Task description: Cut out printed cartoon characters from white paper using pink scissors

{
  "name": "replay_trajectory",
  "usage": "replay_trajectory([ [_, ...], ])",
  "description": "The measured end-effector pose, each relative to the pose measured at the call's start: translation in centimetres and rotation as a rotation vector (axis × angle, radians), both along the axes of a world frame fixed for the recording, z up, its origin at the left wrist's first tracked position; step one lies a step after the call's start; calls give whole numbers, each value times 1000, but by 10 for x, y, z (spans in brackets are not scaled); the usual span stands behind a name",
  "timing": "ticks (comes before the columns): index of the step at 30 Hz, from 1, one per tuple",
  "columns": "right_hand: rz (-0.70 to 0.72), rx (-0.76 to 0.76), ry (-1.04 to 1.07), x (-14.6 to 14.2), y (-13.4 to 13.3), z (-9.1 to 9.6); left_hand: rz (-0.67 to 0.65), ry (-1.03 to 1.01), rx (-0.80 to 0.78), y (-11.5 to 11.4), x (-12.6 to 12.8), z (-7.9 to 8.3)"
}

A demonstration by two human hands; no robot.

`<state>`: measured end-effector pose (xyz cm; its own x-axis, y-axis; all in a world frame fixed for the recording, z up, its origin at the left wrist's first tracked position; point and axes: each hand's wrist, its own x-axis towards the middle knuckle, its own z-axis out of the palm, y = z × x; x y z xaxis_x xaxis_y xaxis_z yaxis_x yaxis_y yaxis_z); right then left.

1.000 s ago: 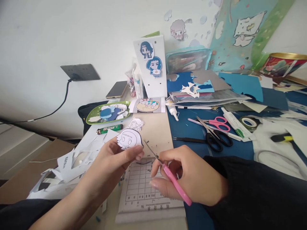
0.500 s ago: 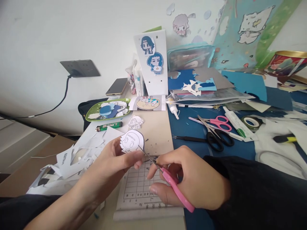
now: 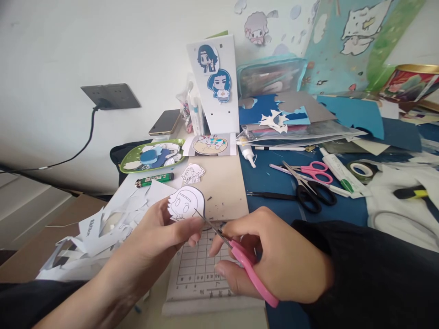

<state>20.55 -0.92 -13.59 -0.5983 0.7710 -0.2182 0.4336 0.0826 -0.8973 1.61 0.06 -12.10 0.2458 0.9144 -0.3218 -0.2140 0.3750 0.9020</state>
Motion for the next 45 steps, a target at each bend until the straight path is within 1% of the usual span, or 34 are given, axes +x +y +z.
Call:
replay_trajectory([
  [7,-22,13,-10,-2,-2,-3,-1,-11,2,-1,1,1],
  [10,-24,11,-66,-2,-3,-5,1,-11,4,-1,1,1],
  [14,-49,55,-79,-1,-3,-7,4,-9,-3,0,1,1],
  [20,-61,-42,-27,-3,-3,-5,17,-17,2,-2,1,1],
  [24,-88,17,-9,-3,-4,-10,26,-24,3,-2,0,-1],
  [26,-102,10,-20,-4,-3,-9,15,-4,14,-2,-1,-2],
  [31,-121,-63,-9,-6,0,-1,-54,80,65,0,-3,-2],
  [36,-72,-109,27,-3,0,1,-78,102,71,1,-5,-2],
  [41,-76,-45,95,-2,2,0,-94,126,76,0,-5,-2],
  [45,-37,-57,103,-1,2,-2,-107,156,66,0,-6,-2],
])
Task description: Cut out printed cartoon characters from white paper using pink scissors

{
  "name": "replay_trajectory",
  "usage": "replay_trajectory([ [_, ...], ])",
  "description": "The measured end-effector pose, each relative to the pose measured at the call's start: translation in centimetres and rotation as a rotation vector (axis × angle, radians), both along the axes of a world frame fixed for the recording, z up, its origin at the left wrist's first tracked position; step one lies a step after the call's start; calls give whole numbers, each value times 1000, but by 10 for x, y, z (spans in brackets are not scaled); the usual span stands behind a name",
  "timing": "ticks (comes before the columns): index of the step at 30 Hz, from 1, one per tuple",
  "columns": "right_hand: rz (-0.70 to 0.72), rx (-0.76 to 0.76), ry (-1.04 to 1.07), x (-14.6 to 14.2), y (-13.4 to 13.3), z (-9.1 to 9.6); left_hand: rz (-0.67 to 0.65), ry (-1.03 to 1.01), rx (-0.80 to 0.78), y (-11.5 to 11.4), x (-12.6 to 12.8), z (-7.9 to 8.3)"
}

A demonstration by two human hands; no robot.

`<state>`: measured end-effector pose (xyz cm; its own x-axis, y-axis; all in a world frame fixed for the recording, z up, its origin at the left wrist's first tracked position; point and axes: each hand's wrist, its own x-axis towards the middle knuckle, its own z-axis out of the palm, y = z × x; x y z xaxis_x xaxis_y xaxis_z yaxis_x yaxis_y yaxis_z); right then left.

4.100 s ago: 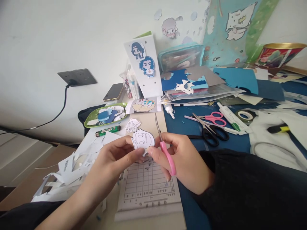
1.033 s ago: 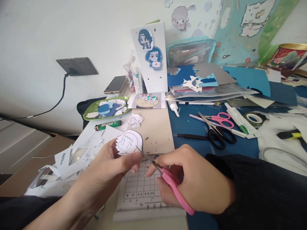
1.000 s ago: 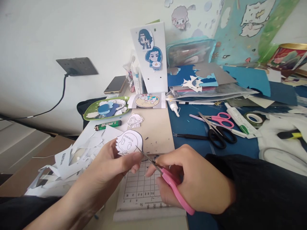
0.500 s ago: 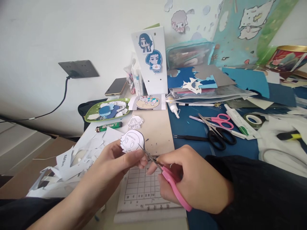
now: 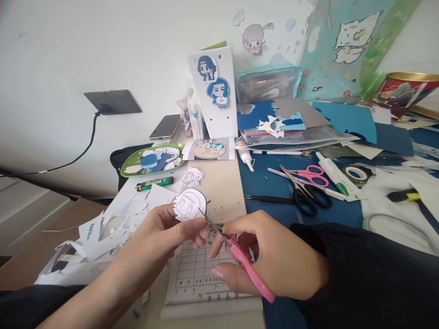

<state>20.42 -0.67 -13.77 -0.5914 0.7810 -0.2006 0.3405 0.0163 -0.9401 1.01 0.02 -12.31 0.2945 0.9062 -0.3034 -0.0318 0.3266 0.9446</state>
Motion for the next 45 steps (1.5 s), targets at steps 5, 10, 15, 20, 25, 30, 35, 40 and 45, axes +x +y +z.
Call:
replay_trajectory([
  [5,-213,0,175,0,5,-5,-63,42,25,4,0,2],
  [10,-307,-31,281,0,9,-8,-268,161,-21,4,1,5],
  [15,-290,-59,285,0,9,-7,-363,268,-29,2,2,4],
  [20,-315,-54,308,3,10,-13,-228,138,46,8,-1,-3],
  [25,-319,-41,318,4,10,-14,-130,64,57,9,-2,1],
  [30,-347,-32,311,3,9,-8,-115,44,52,9,-2,-1],
  [35,-358,-18,309,3,9,-8,-56,-41,99,6,-2,-7],
  [40,-361,-13,319,4,8,-8,-8,-71,283,1,-1,-6],
  [45,-370,-23,318,2,8,-5,-75,53,228,0,2,-4],
])
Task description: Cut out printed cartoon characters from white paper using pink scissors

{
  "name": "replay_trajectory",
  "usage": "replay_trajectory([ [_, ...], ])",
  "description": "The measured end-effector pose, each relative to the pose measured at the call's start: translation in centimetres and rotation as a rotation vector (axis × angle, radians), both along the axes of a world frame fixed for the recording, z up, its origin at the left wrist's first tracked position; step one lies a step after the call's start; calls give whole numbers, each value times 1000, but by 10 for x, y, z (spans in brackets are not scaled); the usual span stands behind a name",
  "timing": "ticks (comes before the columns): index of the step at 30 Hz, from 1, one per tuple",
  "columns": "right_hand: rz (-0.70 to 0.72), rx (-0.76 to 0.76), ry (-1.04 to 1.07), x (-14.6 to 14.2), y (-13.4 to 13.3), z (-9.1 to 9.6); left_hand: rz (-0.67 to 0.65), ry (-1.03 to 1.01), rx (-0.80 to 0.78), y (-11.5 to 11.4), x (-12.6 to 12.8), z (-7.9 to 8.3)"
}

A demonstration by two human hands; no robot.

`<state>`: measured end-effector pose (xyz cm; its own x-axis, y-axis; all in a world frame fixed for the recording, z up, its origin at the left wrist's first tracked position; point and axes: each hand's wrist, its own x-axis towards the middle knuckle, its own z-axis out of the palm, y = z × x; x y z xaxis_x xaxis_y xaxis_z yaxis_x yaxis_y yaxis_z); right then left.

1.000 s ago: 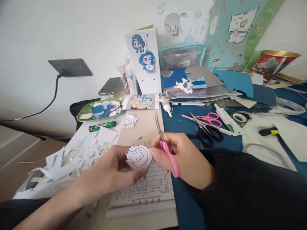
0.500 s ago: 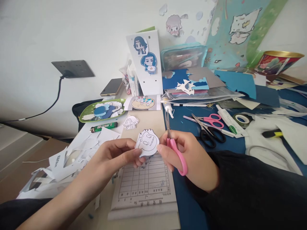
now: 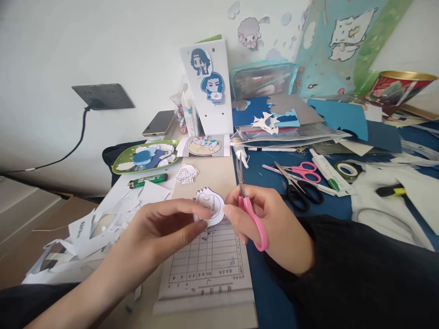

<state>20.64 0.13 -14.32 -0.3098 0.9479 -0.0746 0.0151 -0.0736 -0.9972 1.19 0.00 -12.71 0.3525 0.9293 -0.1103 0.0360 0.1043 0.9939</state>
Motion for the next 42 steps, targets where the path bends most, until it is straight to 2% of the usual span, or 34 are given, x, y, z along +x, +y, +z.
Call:
replay_trajectory([
  [5,0,-7,21,-1,-5,1,159,-87,-102,1,1,0],
  [9,125,-64,3,-7,-16,1,237,-204,-98,3,-2,-2],
  [12,191,-15,-127,-14,-23,-2,306,-273,-125,3,-2,-4],
  [17,92,105,-387,-19,-28,-15,374,-333,-151,-1,2,-10],
  [21,112,179,-463,-20,-30,-22,434,-376,-181,-5,4,-12],
  [26,132,190,-466,-24,-28,-19,465,-387,-184,-7,4,-12],
  [30,173,180,-446,-24,-24,-13,437,-401,-190,-8,5,-13],
  [42,185,167,-459,-25,-23,-9,470,-403,-213,-11,6,-12],
])
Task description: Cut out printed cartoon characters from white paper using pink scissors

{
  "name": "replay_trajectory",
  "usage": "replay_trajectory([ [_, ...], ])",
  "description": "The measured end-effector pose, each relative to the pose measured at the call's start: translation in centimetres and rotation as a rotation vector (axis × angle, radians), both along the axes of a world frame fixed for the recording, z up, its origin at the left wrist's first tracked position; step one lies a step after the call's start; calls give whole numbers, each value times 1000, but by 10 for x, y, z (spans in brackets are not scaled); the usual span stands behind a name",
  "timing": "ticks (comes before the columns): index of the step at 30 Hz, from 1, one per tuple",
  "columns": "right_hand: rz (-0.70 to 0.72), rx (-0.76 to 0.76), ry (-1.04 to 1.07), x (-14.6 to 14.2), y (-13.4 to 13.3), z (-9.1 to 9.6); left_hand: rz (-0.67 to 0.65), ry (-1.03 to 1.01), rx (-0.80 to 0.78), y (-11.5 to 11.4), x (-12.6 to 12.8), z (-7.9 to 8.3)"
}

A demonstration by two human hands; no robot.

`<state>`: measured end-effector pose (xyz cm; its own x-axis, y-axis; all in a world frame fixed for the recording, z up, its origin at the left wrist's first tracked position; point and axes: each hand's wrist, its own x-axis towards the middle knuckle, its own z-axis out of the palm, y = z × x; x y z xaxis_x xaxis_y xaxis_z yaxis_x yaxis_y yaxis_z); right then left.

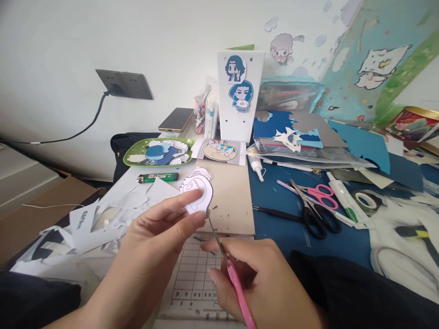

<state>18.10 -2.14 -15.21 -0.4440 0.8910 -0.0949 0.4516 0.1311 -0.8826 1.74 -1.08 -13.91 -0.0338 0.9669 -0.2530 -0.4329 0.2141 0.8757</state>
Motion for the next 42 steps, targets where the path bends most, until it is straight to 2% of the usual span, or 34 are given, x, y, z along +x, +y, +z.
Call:
replay_trajectory([
  [6,-22,-18,-21,2,-2,-2,-28,11,-6,0,-1,-2],
  [12,25,-17,-13,3,-1,-3,-36,-1,-5,-1,-1,-2],
  [24,35,-24,-77,0,0,-4,7,-15,-13,-5,0,-2],
  [36,37,61,-90,3,0,-7,-6,-3,0,-2,0,-1],
  [42,31,34,-106,2,3,-6,2,0,-8,-3,0,-3],
])
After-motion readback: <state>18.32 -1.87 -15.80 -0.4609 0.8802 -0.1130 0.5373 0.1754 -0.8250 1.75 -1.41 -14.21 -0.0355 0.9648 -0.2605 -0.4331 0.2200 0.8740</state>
